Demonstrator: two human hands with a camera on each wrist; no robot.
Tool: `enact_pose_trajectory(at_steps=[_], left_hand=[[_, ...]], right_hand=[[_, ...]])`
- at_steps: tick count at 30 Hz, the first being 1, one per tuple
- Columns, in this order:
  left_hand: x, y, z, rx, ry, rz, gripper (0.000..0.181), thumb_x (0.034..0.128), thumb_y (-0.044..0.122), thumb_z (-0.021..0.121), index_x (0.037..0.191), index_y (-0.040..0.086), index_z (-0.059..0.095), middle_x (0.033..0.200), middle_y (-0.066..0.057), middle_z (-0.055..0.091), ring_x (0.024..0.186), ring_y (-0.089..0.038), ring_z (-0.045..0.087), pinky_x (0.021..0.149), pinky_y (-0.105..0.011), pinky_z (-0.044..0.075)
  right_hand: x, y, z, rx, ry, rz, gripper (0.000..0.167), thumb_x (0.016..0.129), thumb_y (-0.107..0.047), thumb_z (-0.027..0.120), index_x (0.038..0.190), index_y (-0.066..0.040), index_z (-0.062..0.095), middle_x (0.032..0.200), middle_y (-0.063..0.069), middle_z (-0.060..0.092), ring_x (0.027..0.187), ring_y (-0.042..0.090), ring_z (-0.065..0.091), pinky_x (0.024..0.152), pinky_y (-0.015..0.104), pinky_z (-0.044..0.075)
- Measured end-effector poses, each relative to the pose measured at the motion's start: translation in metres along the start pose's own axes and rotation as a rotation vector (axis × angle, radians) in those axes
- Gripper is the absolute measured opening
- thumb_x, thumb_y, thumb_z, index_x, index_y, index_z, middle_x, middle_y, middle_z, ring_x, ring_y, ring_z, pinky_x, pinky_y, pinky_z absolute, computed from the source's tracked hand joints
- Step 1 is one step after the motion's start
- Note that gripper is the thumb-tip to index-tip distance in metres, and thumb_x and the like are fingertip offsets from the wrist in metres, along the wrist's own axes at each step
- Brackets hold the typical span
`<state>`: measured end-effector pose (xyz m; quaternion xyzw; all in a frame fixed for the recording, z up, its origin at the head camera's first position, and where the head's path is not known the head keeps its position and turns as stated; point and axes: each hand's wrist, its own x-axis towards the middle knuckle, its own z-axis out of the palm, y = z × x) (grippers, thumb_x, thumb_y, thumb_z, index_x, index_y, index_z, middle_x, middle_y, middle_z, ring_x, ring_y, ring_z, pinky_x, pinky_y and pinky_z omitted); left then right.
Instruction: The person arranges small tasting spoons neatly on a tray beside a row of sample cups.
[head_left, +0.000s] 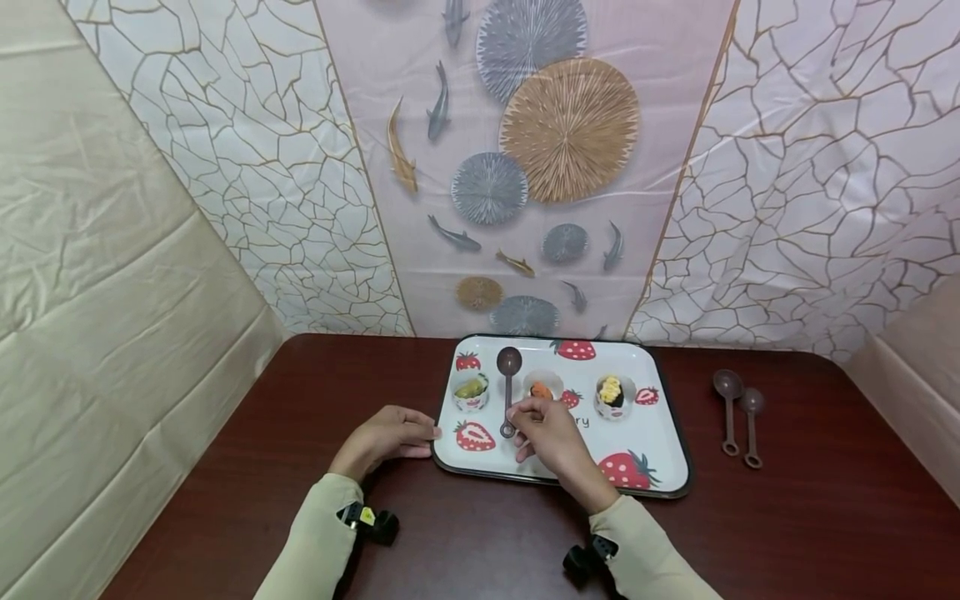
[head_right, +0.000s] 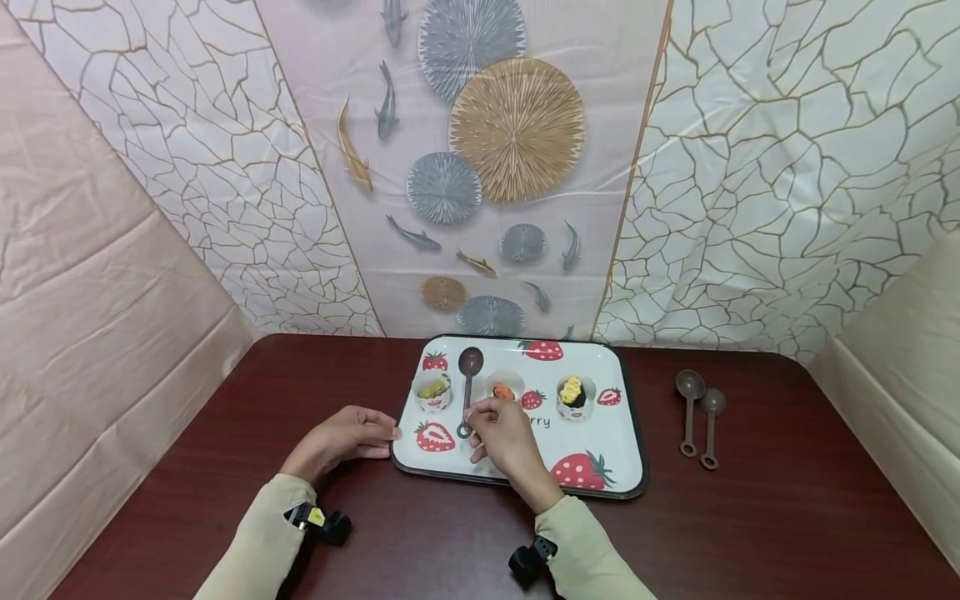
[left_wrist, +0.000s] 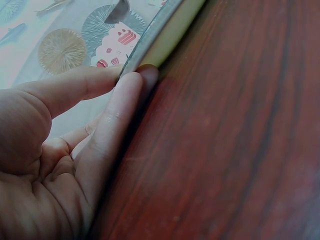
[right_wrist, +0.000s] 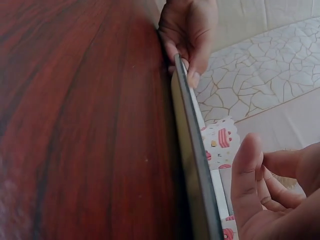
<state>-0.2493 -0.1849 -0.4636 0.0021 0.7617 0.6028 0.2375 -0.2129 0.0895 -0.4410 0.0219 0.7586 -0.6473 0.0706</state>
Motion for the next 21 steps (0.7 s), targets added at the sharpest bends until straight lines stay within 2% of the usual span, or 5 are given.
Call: enact_pose_trajectory(at_steps=[5,10,17,21], left_hand=[[-0.001,0.000,0.000,-0.003,-0.001,0.004,0.036,0.0966,0.014,0.076,0.123,-0.009,0.068,0.105,-0.010,0.073,0.083,-0.012,0.072,0.080,-0.028,0.067],[-0.001,0.001,-0.001,-0.004,-0.001,0.006,0.035,0.0972,0.013,0.075,0.123,-0.010,0.068,0.104,-0.009,0.073,0.082,-0.012,0.071,0.080,-0.028,0.067],[-0.001,0.000,-0.002,0.000,0.008,-0.005,0.038,0.0963,0.014,0.077,0.124,-0.010,0.068,0.106,-0.011,0.073,0.083,-0.013,0.073,0.081,-0.029,0.067],[0.000,0.000,-0.001,0.005,0.018,-0.018,0.037,0.0961,0.014,0.077,0.124,-0.009,0.069,0.108,-0.012,0.074,0.085,-0.014,0.073,0.082,-0.030,0.067]], right_hand=[[0.003,0.003,0.002,-0.027,-0.005,0.005,0.020,0.107,-0.006,0.060,0.115,0.008,0.072,0.089,0.010,0.071,0.063,0.013,0.060,0.050,0.027,0.059],[0.005,0.007,0.003,-0.010,-0.027,-0.006,0.020,0.107,-0.005,0.060,0.114,0.009,0.072,0.088,0.012,0.071,0.059,0.012,0.059,0.049,0.026,0.058],[0.008,0.012,0.002,-0.003,-0.038,0.035,0.020,0.107,-0.006,0.059,0.113,0.009,0.072,0.085,0.009,0.070,0.055,0.008,0.055,0.044,0.022,0.052],[0.008,0.015,0.001,0.003,-0.035,0.047,0.022,0.107,-0.008,0.061,0.114,0.009,0.072,0.085,0.009,0.072,0.052,0.008,0.054,0.044,0.023,0.052]])
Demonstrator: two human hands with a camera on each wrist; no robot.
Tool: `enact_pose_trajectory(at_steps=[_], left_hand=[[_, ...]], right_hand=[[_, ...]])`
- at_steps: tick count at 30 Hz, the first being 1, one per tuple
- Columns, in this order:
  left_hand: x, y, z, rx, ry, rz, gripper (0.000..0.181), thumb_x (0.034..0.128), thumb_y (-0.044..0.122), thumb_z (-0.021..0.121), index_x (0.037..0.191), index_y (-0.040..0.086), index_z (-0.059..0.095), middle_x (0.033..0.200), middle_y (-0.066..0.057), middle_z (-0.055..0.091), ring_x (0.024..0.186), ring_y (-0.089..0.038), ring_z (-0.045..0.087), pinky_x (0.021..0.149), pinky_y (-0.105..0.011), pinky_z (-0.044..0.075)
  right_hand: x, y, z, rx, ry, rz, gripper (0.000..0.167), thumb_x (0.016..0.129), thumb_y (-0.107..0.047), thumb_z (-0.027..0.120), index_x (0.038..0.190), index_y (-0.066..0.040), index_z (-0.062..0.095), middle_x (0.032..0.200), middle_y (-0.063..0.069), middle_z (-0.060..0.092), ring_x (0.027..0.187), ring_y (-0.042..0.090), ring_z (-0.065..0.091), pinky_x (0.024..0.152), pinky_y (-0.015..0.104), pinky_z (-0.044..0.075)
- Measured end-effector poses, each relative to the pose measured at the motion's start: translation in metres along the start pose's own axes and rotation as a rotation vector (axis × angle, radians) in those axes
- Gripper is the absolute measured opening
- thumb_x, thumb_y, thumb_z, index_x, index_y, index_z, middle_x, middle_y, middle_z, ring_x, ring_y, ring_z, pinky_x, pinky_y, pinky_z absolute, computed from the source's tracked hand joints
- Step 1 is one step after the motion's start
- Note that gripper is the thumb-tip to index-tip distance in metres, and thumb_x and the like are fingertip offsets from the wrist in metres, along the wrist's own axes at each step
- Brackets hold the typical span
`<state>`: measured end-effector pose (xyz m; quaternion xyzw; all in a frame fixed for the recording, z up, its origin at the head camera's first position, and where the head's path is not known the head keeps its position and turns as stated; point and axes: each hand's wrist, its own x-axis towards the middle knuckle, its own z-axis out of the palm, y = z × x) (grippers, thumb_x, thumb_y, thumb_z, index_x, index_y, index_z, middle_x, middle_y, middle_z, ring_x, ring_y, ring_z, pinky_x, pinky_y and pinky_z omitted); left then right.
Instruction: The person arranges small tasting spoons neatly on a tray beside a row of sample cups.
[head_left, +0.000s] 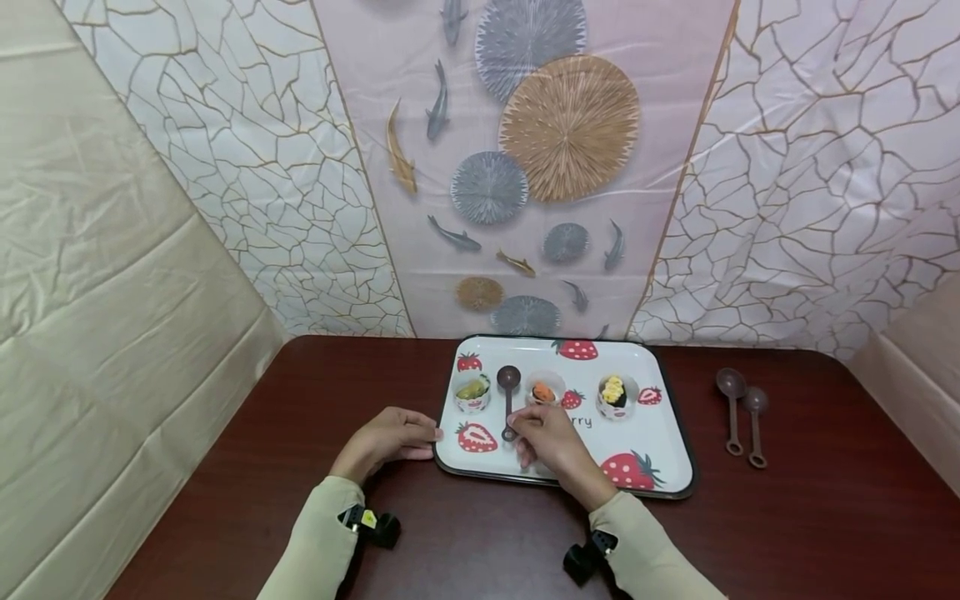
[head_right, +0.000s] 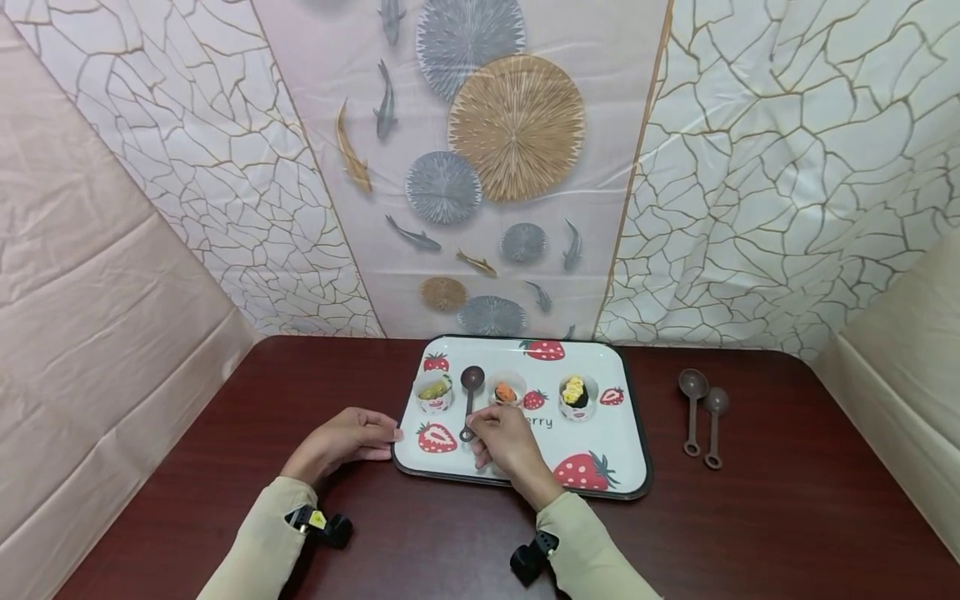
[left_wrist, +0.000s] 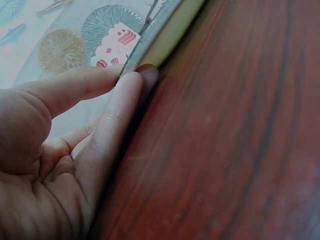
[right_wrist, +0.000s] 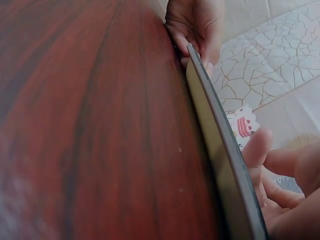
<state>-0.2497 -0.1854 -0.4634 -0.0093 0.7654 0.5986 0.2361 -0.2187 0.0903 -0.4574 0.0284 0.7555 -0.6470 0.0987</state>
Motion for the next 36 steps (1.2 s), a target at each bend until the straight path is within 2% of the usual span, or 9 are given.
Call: enact_pose_trajectory(at_steps=[5,10,16,26,31,36], left_hand=[[0.0025,0.0018,0.0009,0.001,0.003,-0.001,0.034,0.0960,0.014,0.077,0.122,-0.008,0.070,0.108,-0.012,0.075,0.084,-0.014,0.073,0.081,-0.030,0.067],[0.0033,0.0021,0.0014,0.011,0.009,-0.004,0.034,0.0960,0.015,0.077,0.122,-0.007,0.070,0.107,-0.012,0.075,0.083,-0.014,0.073,0.080,-0.030,0.067],[0.0012,0.0010,0.0024,0.017,0.010,0.003,0.036,0.0953,0.015,0.078,0.122,-0.008,0.070,0.107,-0.013,0.073,0.084,-0.015,0.073,0.080,-0.030,0.067],[-0.0014,0.0026,0.0020,0.019,0.001,0.017,0.038,0.0962,0.015,0.077,0.124,-0.009,0.068,0.106,-0.012,0.072,0.083,-0.013,0.072,0.080,-0.029,0.067],[-0.0033,0.0023,0.0021,0.011,-0.001,0.015,0.038,0.0964,0.015,0.077,0.124,-0.009,0.068,0.104,-0.011,0.072,0.081,-0.012,0.072,0.079,-0.028,0.067],[-0.0028,0.0021,0.0027,0.002,-0.004,0.021,0.037,0.0961,0.014,0.077,0.123,-0.010,0.068,0.104,-0.010,0.073,0.081,-0.012,0.072,0.079,-0.028,0.067]], right_hand=[[-0.0005,0.0017,-0.0013,0.011,0.003,-0.006,0.024,0.107,-0.010,0.061,0.112,0.011,0.072,0.084,0.009,0.073,0.050,0.008,0.055,0.045,0.024,0.054],[-0.0012,0.0011,-0.0028,0.023,-0.029,0.010,0.024,0.107,-0.010,0.060,0.110,0.011,0.071,0.075,0.008,0.069,0.049,0.008,0.057,0.046,0.023,0.056],[-0.0028,0.0017,-0.0038,0.009,-0.070,0.024,0.021,0.107,-0.005,0.059,0.113,0.012,0.070,0.083,0.012,0.071,0.052,0.008,0.060,0.050,0.024,0.060],[-0.0042,-0.0013,-0.0013,-0.049,-0.079,0.050,0.021,0.105,-0.009,0.065,0.091,0.006,0.068,0.066,0.009,0.066,0.047,0.009,0.061,0.049,0.027,0.061],[-0.0045,-0.0002,-0.0006,-0.053,-0.073,0.037,0.017,0.104,-0.006,0.064,0.098,0.008,0.069,0.073,0.012,0.070,0.053,0.011,0.065,0.053,0.028,0.064],[-0.0053,-0.0003,0.0008,-0.081,-0.042,0.024,0.010,0.098,0.002,0.061,0.103,0.006,0.069,0.076,0.013,0.071,0.060,0.015,0.070,0.058,0.028,0.064]])
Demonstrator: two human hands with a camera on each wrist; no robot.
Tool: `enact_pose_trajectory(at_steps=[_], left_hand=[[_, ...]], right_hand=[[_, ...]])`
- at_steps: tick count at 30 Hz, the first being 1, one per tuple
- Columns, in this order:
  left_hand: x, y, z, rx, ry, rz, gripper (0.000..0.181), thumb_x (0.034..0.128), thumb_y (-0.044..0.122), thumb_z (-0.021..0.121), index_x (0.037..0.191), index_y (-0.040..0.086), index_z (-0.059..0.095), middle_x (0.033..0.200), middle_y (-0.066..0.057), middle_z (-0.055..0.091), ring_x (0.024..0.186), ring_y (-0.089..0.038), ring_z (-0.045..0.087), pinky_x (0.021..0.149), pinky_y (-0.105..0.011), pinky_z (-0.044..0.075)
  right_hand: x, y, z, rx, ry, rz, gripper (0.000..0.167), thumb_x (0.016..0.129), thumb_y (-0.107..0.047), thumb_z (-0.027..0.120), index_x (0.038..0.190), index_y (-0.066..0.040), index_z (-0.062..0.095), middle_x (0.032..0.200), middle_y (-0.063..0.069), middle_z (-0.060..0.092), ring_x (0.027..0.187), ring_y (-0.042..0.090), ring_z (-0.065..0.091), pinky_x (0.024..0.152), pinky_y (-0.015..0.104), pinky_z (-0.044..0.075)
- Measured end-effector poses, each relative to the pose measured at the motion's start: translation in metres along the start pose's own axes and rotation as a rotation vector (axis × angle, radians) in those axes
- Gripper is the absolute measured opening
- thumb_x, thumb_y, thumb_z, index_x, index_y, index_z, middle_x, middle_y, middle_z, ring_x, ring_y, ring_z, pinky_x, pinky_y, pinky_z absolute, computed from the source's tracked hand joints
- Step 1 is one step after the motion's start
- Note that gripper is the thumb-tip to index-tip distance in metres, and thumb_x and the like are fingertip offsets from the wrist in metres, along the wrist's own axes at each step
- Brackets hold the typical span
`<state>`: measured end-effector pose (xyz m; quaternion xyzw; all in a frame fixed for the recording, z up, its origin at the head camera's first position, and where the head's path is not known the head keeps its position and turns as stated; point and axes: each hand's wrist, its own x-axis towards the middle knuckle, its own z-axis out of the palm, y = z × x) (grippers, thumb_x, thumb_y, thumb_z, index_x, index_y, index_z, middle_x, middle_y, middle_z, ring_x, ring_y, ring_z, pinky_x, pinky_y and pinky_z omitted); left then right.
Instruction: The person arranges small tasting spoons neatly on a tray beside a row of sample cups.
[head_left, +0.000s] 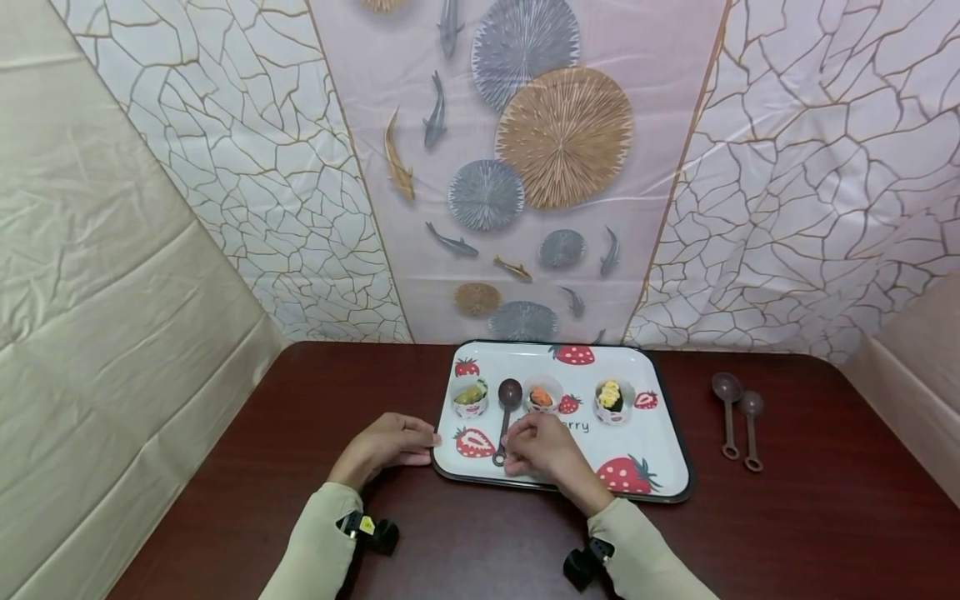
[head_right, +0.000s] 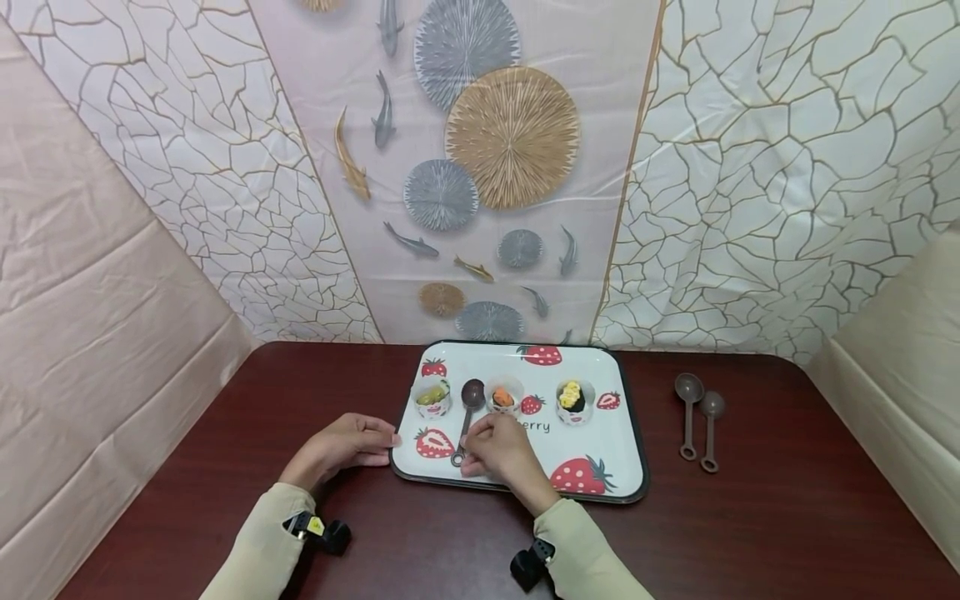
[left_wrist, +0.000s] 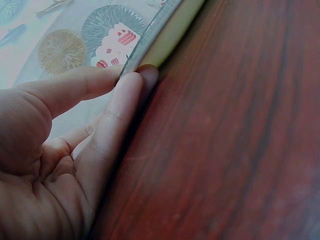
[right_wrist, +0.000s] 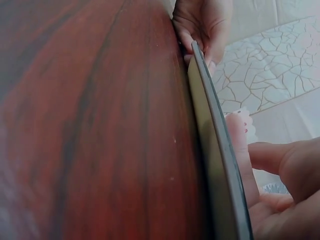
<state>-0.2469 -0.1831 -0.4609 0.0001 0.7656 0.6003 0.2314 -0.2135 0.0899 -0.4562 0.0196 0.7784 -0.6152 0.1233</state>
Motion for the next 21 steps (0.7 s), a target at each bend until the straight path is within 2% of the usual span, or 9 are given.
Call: enact_pose_trajectory(at_steps=[7,14,21], left_hand=[[0.0013,-0.0011,-0.0004,0.000,0.000,0.000,0.036,0.0958,0.013,0.077,0.122,-0.010,0.069,0.105,-0.011,0.073,0.081,-0.012,0.072,0.079,-0.029,0.067],[0.0004,-0.0002,-0.0004,-0.007,0.001,0.001,0.036,0.0964,0.013,0.076,0.123,-0.010,0.068,0.104,-0.011,0.073,0.082,-0.012,0.072,0.079,-0.029,0.067],[0.0005,-0.0008,-0.0001,-0.002,0.002,0.001,0.037,0.0960,0.014,0.077,0.123,-0.010,0.069,0.104,-0.010,0.073,0.082,-0.012,0.072,0.079,-0.029,0.067]], right_hand=[[0.0016,-0.0004,0.0025,-0.005,0.009,0.020,0.006,0.096,0.004,0.070,0.101,0.006,0.066,0.078,0.014,0.068,0.058,0.014,0.069,0.057,0.030,0.065],[-0.0006,-0.0020,0.0021,0.015,-0.004,0.009,0.006,0.097,0.005,0.068,0.102,0.008,0.065,0.078,0.013,0.066,0.055,0.013,0.068,0.056,0.031,0.065],[-0.0016,-0.0031,0.0012,-0.029,-0.002,-0.008,0.006,0.100,0.002,0.063,0.101,0.006,0.067,0.074,0.012,0.065,0.055,0.014,0.067,0.055,0.031,0.065]])
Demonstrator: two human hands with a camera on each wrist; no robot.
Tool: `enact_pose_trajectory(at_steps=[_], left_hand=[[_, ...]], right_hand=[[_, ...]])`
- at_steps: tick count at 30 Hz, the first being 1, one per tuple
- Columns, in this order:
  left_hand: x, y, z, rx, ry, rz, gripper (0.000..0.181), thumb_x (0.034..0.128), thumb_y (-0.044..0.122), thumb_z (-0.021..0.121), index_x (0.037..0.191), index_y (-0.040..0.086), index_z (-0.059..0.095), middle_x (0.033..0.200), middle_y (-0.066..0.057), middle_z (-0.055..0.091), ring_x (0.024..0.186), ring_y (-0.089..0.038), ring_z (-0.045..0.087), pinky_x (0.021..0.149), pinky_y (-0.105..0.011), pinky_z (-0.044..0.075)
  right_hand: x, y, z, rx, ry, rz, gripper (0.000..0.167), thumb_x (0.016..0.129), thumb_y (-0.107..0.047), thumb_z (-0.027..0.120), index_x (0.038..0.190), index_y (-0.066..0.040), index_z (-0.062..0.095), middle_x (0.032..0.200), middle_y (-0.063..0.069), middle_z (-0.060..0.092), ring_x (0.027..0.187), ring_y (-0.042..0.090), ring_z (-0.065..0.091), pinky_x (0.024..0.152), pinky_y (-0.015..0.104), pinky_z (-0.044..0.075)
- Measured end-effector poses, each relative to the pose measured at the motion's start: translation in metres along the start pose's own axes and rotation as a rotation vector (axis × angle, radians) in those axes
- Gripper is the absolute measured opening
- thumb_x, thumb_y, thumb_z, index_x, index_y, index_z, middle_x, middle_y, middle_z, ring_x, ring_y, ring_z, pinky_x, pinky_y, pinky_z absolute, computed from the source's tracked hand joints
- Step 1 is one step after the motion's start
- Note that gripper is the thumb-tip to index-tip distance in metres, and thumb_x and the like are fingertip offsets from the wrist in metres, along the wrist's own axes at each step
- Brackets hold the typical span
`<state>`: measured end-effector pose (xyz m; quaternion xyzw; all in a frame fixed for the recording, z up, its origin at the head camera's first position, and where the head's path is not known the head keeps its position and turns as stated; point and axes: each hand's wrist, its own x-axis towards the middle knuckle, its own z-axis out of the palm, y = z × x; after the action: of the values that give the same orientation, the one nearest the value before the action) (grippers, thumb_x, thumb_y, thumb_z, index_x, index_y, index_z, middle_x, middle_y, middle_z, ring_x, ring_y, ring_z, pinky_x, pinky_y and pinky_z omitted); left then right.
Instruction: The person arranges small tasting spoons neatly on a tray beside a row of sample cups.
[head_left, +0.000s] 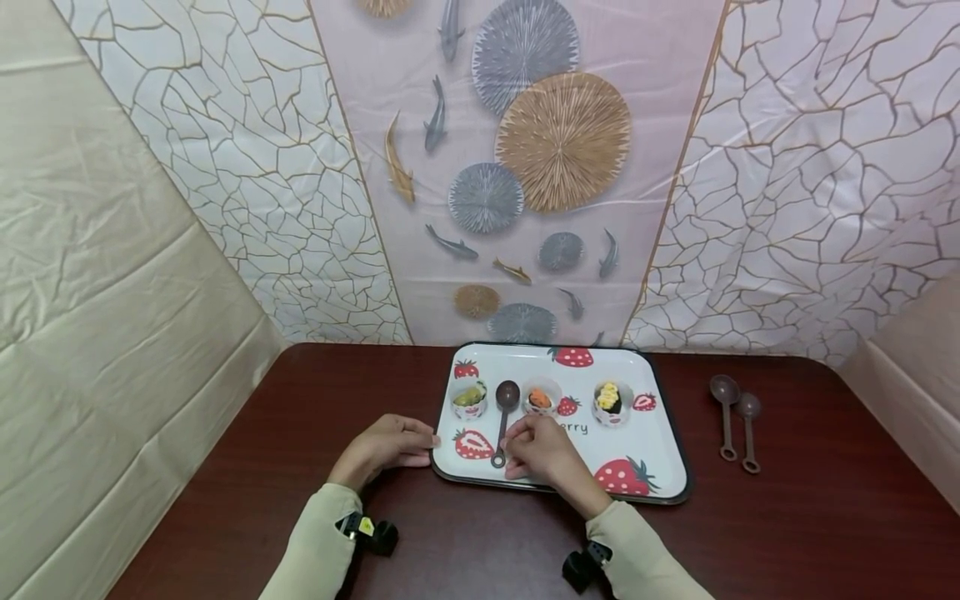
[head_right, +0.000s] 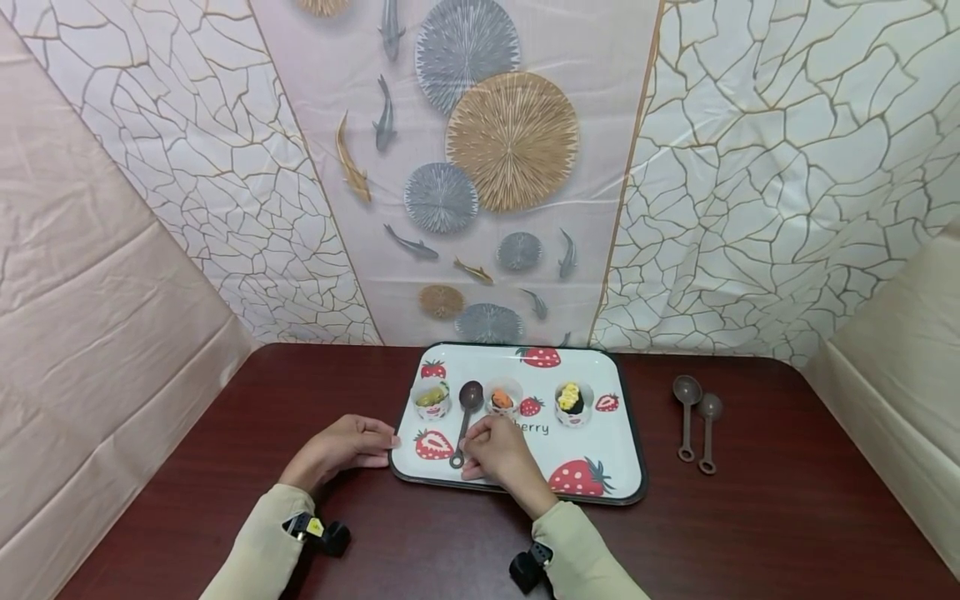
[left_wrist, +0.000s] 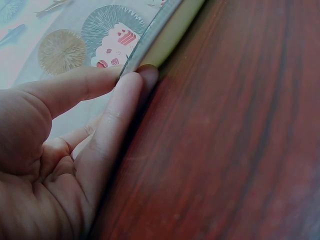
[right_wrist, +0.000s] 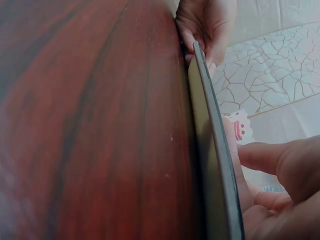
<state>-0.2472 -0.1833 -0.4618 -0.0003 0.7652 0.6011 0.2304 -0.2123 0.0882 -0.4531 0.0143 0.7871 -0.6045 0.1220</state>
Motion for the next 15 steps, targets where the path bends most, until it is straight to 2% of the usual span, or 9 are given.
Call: enact_pose_trajectory(at_steps=[5,15], left_hand=[[0.001,0.001,0.000,0.005,0.001,0.003,0.037,0.0963,0.014,0.077,0.123,-0.010,0.068,0.105,-0.011,0.073,0.083,-0.013,0.072,0.080,-0.029,0.067],[0.001,-0.001,0.000,0.012,-0.005,0.007,0.037,0.0971,0.015,0.076,0.124,-0.009,0.068,0.108,-0.011,0.074,0.084,-0.013,0.072,0.080,-0.029,0.067]], right_hand=[[-0.006,-0.004,-0.007,-0.082,0.021,-0.049,0.013,0.099,0.003,0.059,0.098,0.005,0.072,0.070,0.010,0.064,0.054,0.014,0.065,0.053,0.030,0.063],[-0.027,-0.011,-0.025,-0.202,0.057,-0.115,0.019,0.105,-0.011,0.064,0.091,0.000,0.068,0.068,0.006,0.062,0.053,0.014,0.058,0.046,0.028,0.057]])
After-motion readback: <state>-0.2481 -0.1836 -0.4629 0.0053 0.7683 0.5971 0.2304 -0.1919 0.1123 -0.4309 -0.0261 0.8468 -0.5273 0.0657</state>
